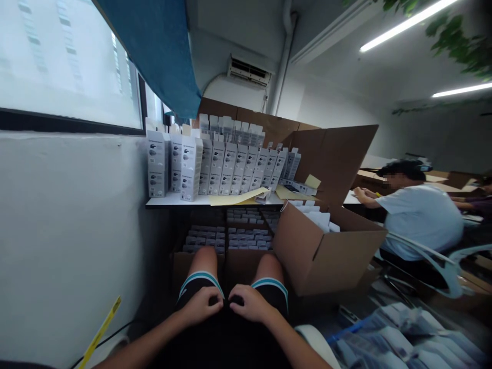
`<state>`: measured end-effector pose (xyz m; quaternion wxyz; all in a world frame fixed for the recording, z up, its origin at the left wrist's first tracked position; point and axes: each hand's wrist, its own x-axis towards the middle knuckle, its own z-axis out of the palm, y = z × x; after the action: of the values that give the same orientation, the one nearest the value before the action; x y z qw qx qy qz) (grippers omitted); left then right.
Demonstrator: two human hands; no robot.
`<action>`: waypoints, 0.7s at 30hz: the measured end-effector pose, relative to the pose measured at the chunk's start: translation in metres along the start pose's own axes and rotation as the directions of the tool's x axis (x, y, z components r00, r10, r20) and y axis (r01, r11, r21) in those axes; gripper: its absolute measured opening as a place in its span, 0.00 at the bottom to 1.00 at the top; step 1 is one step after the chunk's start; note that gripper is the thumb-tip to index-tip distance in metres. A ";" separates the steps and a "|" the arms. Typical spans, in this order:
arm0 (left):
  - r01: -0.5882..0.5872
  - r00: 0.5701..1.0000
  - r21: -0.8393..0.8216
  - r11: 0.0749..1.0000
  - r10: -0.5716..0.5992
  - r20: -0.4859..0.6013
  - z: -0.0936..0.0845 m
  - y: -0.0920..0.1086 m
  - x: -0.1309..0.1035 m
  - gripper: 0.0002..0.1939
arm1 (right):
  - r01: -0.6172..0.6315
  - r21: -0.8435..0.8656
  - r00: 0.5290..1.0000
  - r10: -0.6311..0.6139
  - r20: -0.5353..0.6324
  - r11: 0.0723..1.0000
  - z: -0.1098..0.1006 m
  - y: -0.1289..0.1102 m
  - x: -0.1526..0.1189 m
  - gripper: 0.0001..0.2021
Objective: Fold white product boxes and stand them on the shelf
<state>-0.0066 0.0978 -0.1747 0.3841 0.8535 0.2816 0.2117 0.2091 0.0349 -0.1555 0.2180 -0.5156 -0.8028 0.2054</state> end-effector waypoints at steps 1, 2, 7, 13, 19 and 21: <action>0.001 1.000 -0.001 1.000 -0.001 0.001 0.000 0.000 0.000 0.08 | -0.001 -0.001 1.000 0.001 -0.001 1.000 0.000 0.000 0.000 0.11; 0.002 1.000 0.000 1.000 -0.002 0.001 0.000 0.000 0.000 0.08 | -0.002 -0.002 1.000 0.002 -0.001 1.000 0.000 0.000 0.000 0.11; 0.002 1.000 0.003 1.000 -0.002 0.010 -0.001 0.001 0.001 0.09 | -0.022 0.001 1.000 0.022 0.000 1.000 0.001 0.003 0.000 0.12; 0.006 1.000 0.016 1.000 -0.006 -0.009 0.000 -0.002 0.001 0.09 | -0.021 0.003 1.000 0.021 0.005 1.000 0.004 0.002 0.001 0.11; 0.045 0.997 0.038 0.998 -0.043 -0.058 0.012 -0.014 0.004 0.08 | -0.004 0.066 1.000 0.005 -0.019 0.998 0.020 0.028 0.003 0.10; 0.059 0.996 0.046 0.997 -0.056 -0.075 0.015 -0.019 0.005 0.08 | 0.023 0.059 0.999 -0.025 0.021 0.998 0.025 0.038 0.007 0.11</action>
<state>-0.0003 0.1037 -0.1982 0.3588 0.8455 0.3251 0.2252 0.2208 0.0530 -0.1967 0.2269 -0.4970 -0.8048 0.2319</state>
